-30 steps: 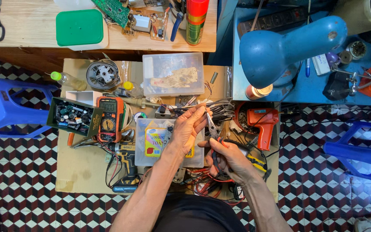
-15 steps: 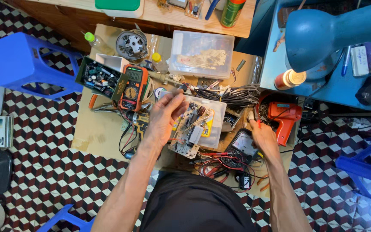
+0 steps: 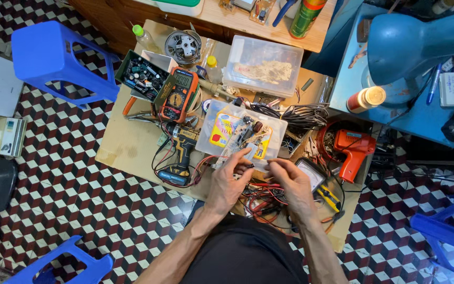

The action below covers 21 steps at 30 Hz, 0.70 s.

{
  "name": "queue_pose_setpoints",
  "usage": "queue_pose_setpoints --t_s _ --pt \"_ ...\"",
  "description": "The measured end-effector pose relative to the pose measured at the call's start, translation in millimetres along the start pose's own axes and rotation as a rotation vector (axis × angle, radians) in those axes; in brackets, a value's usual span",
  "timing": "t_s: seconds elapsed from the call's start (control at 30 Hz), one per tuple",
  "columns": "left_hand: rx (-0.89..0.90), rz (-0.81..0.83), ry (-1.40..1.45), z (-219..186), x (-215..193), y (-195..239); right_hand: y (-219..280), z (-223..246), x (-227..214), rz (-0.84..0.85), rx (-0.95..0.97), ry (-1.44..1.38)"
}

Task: The person retrieves a small box from a shelf and moves to a workbench. They open the box, remove a small component, and place it on a circuit board. They then use a heat gun to apply heat to the board while holding it steady.

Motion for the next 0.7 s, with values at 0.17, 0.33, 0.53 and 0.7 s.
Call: queue_pose_setpoints --t_s 0.17,0.33,0.53,0.7 --pt "0.234 0.04 -0.146 -14.5 -4.3 -0.3 7.8 -3.2 32.9 0.045 -0.085 -0.112" --pt "0.401 0.156 -0.132 -12.1 -8.6 -8.2 12.5 -14.5 29.4 -0.063 -0.115 -0.072" --pt "0.233 0.032 -0.213 24.2 -46.4 -28.4 12.4 -35.6 23.6 -0.265 -0.001 -0.371" --pt "-0.013 0.112 -0.241 74.4 -52.6 -67.1 1.7 -47.6 34.9 -0.248 0.039 -0.381"
Point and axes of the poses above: each hand's wrist, its own y-axis away from the middle knuckle, its own x-axis out of the palm, z = x × y, the point moved 1 cm from there along -y, towards the middle knuckle, and after that the axes turned 2 degrees about -y, right-handed, at the moved point
